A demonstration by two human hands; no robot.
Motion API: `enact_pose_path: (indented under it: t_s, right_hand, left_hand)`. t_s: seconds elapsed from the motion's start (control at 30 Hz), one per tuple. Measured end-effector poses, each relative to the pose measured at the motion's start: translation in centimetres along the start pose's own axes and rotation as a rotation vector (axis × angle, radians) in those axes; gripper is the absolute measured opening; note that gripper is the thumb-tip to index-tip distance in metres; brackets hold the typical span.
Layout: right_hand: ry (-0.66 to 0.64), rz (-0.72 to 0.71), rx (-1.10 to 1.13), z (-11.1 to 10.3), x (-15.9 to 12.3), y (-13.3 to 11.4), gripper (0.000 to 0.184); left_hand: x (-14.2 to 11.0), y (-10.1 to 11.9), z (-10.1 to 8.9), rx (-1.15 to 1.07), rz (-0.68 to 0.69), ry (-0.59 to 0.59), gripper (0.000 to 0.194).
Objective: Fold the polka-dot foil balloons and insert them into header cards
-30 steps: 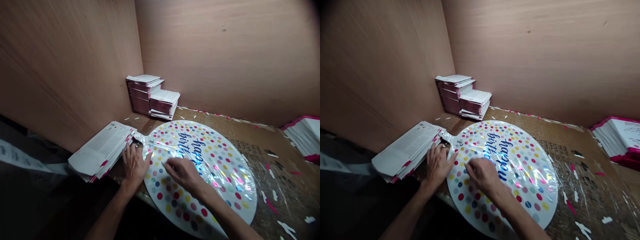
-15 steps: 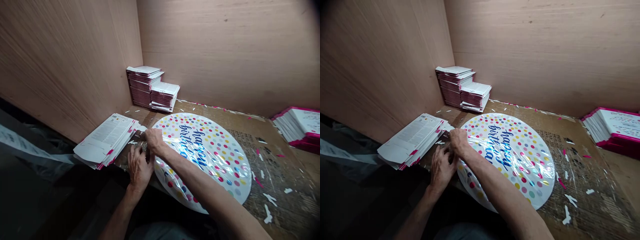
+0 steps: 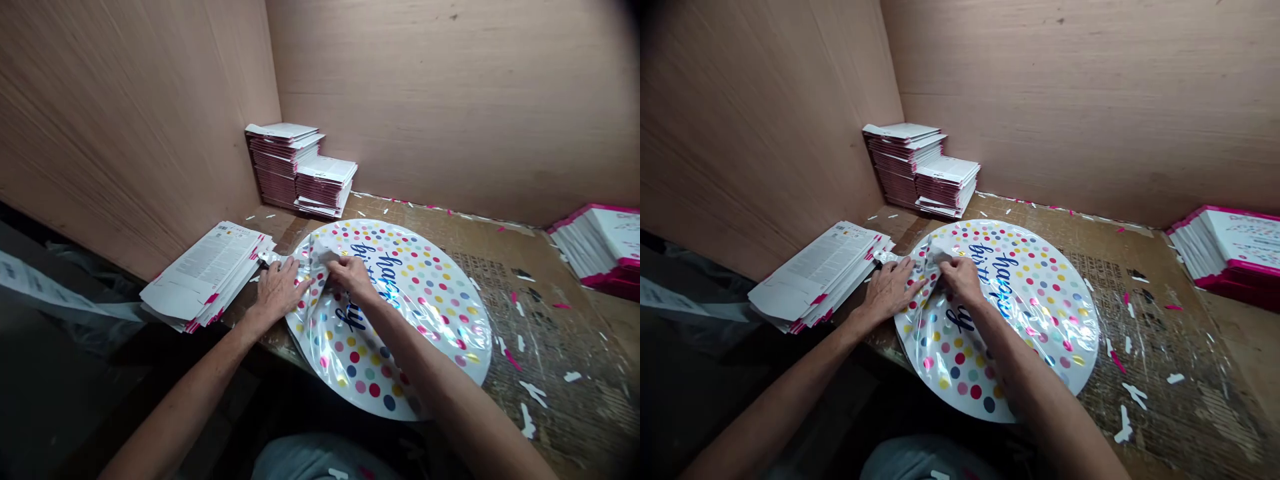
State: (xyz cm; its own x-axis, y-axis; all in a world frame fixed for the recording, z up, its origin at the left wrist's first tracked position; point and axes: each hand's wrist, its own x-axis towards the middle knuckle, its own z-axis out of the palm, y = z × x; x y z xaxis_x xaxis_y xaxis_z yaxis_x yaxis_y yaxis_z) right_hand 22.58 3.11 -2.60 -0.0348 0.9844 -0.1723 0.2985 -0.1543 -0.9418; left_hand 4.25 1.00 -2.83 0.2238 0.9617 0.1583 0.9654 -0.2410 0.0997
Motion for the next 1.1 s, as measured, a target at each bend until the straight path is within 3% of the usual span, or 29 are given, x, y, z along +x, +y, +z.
enact_pose_path:
  t_s: [0.13,0.27,0.37,0.43,0.5,0.57,0.63,0.73,0.8,0.87,0.93,1.0,1.1]
  right_hand:
    - [0.135,0.106,0.118,-6.1,-3.3,2.3,0.024]
    - [0.264,0.239,0.217,-12.1,-6.3,4.4,0.027]
    - [0.331,0.329,-0.036,-15.3,-8.7,4.8,0.031]
    - [0.388,0.26,-0.432,-16.0,-10.4,4.2,0.042]
    - [0.467,0.043,-0.762,-15.4,-11.6,3.3,0.048]
    - [0.481,-0.26,-0.912,-14.1,-11.7,2.8,0.046]
    - [0.383,-0.481,-0.997,-13.1,-10.9,3.3,0.044]
    - [0.209,-0.465,-1.143,-13.0,-8.7,5.7,0.049]
    - [0.142,-0.39,-1.163,-13.6,-7.5,7.4,0.05]
    - [0.129,-0.372,-1.106,-14.2,-7.4,8.2,0.051]
    - [0.165,-0.404,-0.966,-14.3,-8.7,7.8,0.053]
    - [0.192,-0.484,-0.781,-13.9,-11.7,6.5,0.056]
    - [0.172,-0.689,-0.501,-12.7,-18.6,3.8,0.068]
  left_hand:
    - [-1.4,1.0,-0.2,0.049,0.038,0.013,0.057]
    - [-3.5,6.7,-0.9,-0.11,0.305,0.022,0.064]
    - [-5.6,11.5,-0.1,-0.173,0.441,-0.043,0.073]
    - [-6.6,13.7,0.9,-0.158,0.427,-0.076,0.073]
    - [-7.1,14.8,1.8,-0.138,0.385,-0.066,0.072]
    - [-7.4,14.9,2.3,-0.139,0.362,-0.024,0.07]
    - [-8.1,14.2,2.3,-0.15,0.306,0.057,0.065]
    - [-10.1,12.8,1.8,-0.163,0.137,0.199,0.048]
    - [-11.5,12.3,1.2,-0.215,0.082,0.207,0.033]
    - [-12.1,12.4,0.2,-0.34,0.08,0.125,0.022]
    - [-11.6,12.8,-1.4,-0.528,0.03,-0.056,0.02]
    - [-10.3,13.4,-3.6,-0.764,-0.058,-0.299,0.026]
    - [-7.6,14.0,-7.5,-1.153,-0.186,-0.663,0.041]
